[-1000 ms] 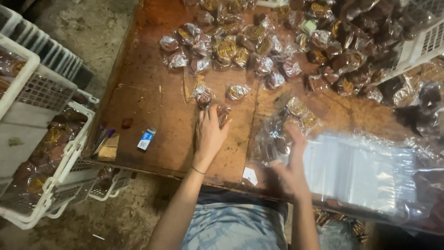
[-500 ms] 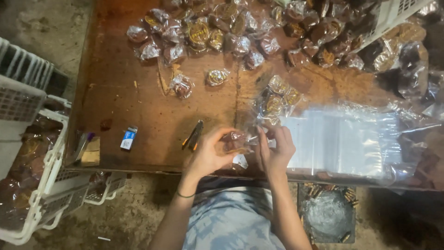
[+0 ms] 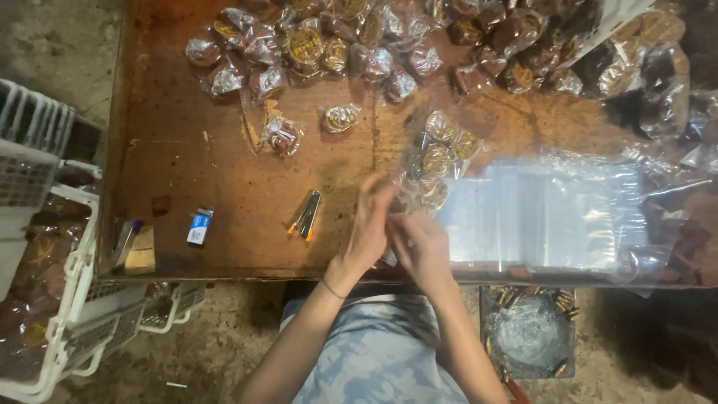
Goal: The person packages small wrapped baked goods into larger clear plastic bags by hand, using a lighter to seal the plastic bags.
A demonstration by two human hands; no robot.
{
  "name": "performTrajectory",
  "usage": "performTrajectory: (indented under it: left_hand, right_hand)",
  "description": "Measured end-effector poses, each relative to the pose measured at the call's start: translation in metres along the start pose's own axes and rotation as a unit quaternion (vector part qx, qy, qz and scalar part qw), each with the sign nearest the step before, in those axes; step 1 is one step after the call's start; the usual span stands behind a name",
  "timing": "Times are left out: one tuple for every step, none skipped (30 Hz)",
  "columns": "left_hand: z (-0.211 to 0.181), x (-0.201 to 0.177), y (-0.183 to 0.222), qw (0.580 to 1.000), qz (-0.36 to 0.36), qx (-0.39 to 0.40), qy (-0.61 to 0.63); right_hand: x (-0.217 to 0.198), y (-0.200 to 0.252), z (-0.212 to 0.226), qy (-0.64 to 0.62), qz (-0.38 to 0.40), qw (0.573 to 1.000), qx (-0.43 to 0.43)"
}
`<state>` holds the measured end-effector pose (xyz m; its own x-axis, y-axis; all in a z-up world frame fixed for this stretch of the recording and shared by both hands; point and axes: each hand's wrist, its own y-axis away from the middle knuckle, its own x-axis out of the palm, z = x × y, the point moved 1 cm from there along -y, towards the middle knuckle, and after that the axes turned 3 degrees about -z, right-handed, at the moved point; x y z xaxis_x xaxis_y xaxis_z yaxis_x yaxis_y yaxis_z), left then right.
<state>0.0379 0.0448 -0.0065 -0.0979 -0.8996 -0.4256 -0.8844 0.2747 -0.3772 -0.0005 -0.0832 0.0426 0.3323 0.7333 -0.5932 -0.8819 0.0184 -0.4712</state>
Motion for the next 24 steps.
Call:
performTrajectory:
  left_hand:
    - [0.002,-0.003,-0.005,0.998,-0.021,-0.053,-0.009]
    - [0.004,-0.005,-0.013,0.993,-0.043,-0.104,-0.016]
    - [0.007,-0.005,-0.017,0.993,-0.045,-0.104,-0.017]
    - [0.011,-0.004,-0.020,0.988,-0.043,-0.139,-0.042]
    - [0.014,-0.003,-0.022,0.982,-0.040,-0.173,-0.067]
    - [0.017,-0.002,-0.021,0.982,-0.040,-0.172,-0.068]
    - [0.020,-0.001,-0.020,0.978,-0.034,-0.193,-0.078]
    - [0.022,0.001,-0.015,0.972,-0.026,-0.215,-0.087]
    - [0.017,0.000,-0.018,0.972,-0.022,-0.216,-0.087]
    - [0.013,-0.002,-0.021,0.969,-0.007,-0.228,-0.097]
    - [0.009,-0.004,-0.024,0.965,0.008,-0.240,-0.107]
    - [-0.004,-0.010,-0.030,0.965,0.012,-0.237,-0.108]
    - [-0.017,-0.016,-0.036,0.974,0.016,-0.210,-0.088]
    - [-0.030,-0.022,-0.043,0.981,0.018,-0.182,-0.068]
    - [-0.031,-0.025,-0.043,0.981,0.019,-0.180,-0.069]
    - [-0.033,-0.026,-0.041,0.979,0.082,-0.181,-0.035]
    - [-0.035,-0.027,-0.039,0.973,0.144,-0.182,-0.001]
    - [-0.029,-0.024,-0.036,0.972,0.143,-0.187,-0.001]
    - [-0.023,-0.020,-0.034,0.975,0.140,-0.171,-0.009]
    - [-0.017,-0.016,-0.036,0.979,0.139,-0.149,-0.017]
    - [-0.012,-0.011,-0.038,0.979,0.139,-0.147,-0.017]
    - [-0.008,-0.008,-0.036,0.982,0.109,-0.156,-0.018]
    - [-0.005,-0.004,-0.035,0.983,0.079,-0.164,-0.019]
    - [-0.008,0.000,-0.031,0.983,0.081,-0.163,-0.019]
  right_hand:
    - [0.003,0.006,0.001,0.018,0.025,0.999,-0.010]
    - [0.006,0.009,0.000,0.037,0.050,0.998,-0.021]
    - [0.007,0.012,-0.010,0.037,0.050,0.998,-0.023]
    - [0.010,0.016,-0.021,0.045,0.089,0.995,-0.019]
    - [0.012,0.020,-0.032,0.053,0.128,0.990,-0.016]
    - [0.010,0.010,-0.026,0.053,0.127,0.990,-0.016]
    - [0.008,-0.001,-0.019,0.115,0.136,0.983,-0.035]
    - [0.004,-0.008,-0.012,0.178,0.146,0.972,-0.050]
    - [0.002,-0.017,-0.005,0.178,0.147,0.972,-0.047]
    - [0.002,-0.027,0.002,0.186,0.172,0.966,-0.050]
    - [0.001,-0.037,0.009,0.194,0.197,0.960,-0.053]
    - [0.004,-0.036,0.003,0.194,0.194,0.960,-0.049]
    - [0.007,-0.036,-0.003,0.143,0.189,0.971,-0.028]
    - [0.011,-0.036,-0.010,0.092,0.183,0.979,-0.010]
    - [0.011,-0.033,-0.017,0.093,0.180,0.979,-0.009]
    - [0.009,-0.028,-0.024,0.069,0.194,0.979,0.010]
    - [0.008,-0.024,-0.031,0.046,0.206,0.977,0.030]
    - [0.007,-0.023,-0.027,0.044,0.211,0.976,0.030]
    - [0.006,-0.023,-0.023,0.039,0.209,0.977,0.032]
    - [0.004,-0.026,-0.020,0.037,0.202,0.978,0.033]
    - [0.002,-0.031,-0.015,0.038,0.200,0.979,0.032]
    - [-0.002,-0.034,-0.009,0.014,0.184,0.982,0.048]
    - [-0.006,-0.037,-0.004,-0.010,0.167,0.984,0.064]
    - [-0.006,-0.033,-0.005,-0.009,0.166,0.984,0.066]
